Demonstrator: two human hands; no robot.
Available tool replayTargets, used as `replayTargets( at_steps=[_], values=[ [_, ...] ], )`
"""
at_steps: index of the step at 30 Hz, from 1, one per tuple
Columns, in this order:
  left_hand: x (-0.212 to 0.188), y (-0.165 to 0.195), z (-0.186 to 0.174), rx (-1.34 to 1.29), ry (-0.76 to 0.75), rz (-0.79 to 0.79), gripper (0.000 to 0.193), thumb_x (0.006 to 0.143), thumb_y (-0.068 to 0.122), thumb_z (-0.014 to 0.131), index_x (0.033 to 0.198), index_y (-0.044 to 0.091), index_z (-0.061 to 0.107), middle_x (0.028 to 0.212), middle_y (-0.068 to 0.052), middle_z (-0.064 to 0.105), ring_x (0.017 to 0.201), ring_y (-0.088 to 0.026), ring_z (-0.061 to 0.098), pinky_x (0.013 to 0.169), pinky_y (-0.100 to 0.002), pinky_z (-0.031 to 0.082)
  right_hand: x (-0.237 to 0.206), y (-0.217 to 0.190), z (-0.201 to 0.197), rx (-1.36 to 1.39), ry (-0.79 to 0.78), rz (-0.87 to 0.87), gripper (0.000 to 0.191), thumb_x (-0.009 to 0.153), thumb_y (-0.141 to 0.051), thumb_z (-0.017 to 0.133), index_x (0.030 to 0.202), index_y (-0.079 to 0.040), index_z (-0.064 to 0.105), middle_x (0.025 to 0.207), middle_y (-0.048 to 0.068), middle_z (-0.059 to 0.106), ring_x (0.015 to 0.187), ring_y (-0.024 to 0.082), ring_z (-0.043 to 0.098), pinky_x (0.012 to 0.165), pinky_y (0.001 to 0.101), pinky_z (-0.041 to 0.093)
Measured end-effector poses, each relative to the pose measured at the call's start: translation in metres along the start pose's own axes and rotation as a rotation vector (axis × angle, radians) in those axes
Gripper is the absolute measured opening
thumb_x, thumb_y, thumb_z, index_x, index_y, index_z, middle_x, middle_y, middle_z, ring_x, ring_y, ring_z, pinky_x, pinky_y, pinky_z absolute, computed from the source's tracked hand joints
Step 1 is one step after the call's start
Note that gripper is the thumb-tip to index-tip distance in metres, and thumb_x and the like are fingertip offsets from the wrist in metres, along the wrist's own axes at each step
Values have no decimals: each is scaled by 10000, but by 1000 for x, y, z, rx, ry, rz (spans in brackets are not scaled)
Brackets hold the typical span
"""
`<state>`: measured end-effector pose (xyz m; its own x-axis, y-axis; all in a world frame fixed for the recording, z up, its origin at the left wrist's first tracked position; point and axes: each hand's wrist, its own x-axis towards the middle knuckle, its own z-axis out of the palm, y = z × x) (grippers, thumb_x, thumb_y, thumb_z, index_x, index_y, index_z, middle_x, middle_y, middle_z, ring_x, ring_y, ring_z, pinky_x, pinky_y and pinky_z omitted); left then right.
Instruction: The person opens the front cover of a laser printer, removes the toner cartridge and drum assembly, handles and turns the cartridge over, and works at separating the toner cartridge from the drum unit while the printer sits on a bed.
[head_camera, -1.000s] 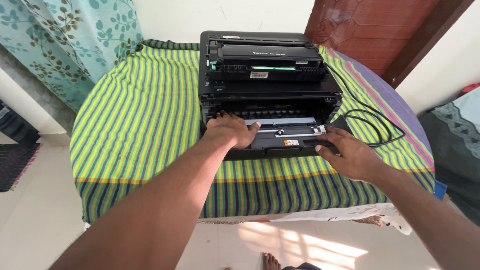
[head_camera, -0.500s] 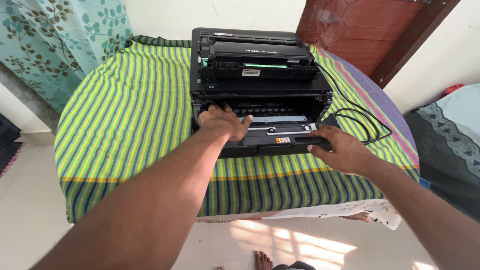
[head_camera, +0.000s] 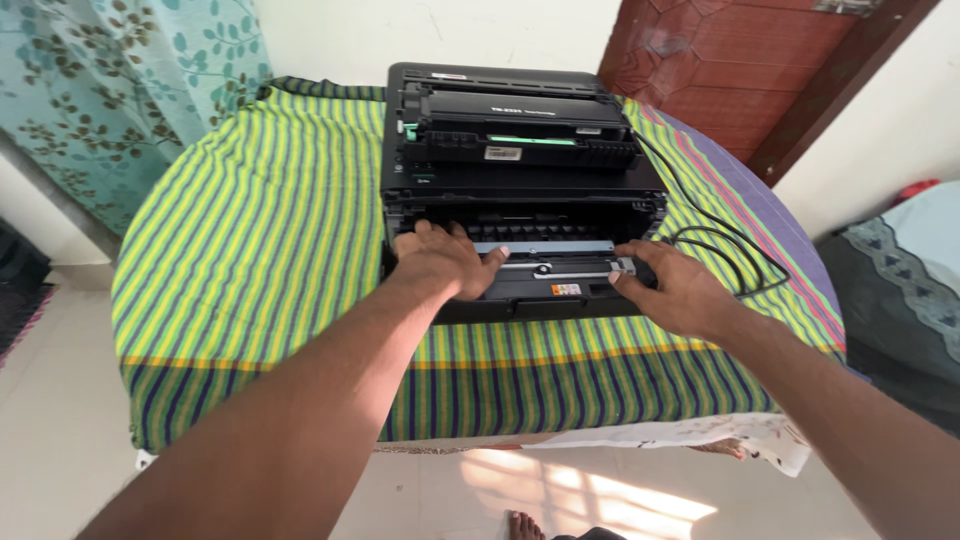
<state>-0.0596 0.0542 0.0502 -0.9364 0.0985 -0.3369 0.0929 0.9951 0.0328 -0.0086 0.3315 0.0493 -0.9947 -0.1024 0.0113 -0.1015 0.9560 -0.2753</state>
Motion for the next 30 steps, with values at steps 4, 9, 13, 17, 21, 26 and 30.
replayTargets(
  at_steps=[4,9,13,17,21,26,30],
  values=[
    [-15,-3,0,-7,-6,9,860,997,707,259,1609,104,302,1582,-137,422,1460,-268,375,1076,-515,424,31,15,14,-23,-23,-72,635,960,-480,544,1450,-76,524,1444,178,566,1291,341,579,1112,407,431],
    [-30,-7,4,-84,-48,30,865,995,688,250,1647,130,145,1646,-163,292,1517,-316,280,1125,-539,385,63,29,34,-110,-75,-118,726,1005,-561,424,1494,-26,460,1544,195,466,1429,355,442,1186,408,342],
    [-37,-11,14,-88,-19,59,845,1011,661,227,1634,93,154,1676,-202,191,1537,-343,235,1152,-555,356,78,26,38,-183,-150,-25,814,997,-636,329,1547,-37,372,1592,185,401,1467,362,392,1207,434,315],
    [-37,-14,20,-102,24,76,828,1015,639,220,1627,82,176,1668,-221,198,1533,-349,244,1165,-552,337,88,13,39,-256,-237,44,859,990,-685,237,1600,-81,273,1652,162,308,1489,401,338,1235,471,278],
    [-38,-16,25,-117,52,85,817,1018,629,217,1621,79,181,1661,-227,197,1534,-346,230,1178,-553,308,95,0,40,-272,-275,92,831,980,-691,211,1632,-176,211,1672,153,244,1529,398,258,1254,493,237],
    [-38,-16,29,-130,75,94,793,1018,612,215,1608,82,213,1650,-228,216,1535,-350,222,1193,-557,279,97,-15,37,-267,-326,190,795,970,-707,207,1640,-280,201,1702,107,181,1557,388,189,1271,529,203],
    [-46,-22,36,-135,201,139,784,1028,607,238,1586,57,269,1620,-219,286,1519,-343,252,1198,-540,264,93,-26,38,-274,-310,265,770,961,-696,192,1638,-328,179,1720,47,137,1578,352,146,1238,629,206]
  ],
)
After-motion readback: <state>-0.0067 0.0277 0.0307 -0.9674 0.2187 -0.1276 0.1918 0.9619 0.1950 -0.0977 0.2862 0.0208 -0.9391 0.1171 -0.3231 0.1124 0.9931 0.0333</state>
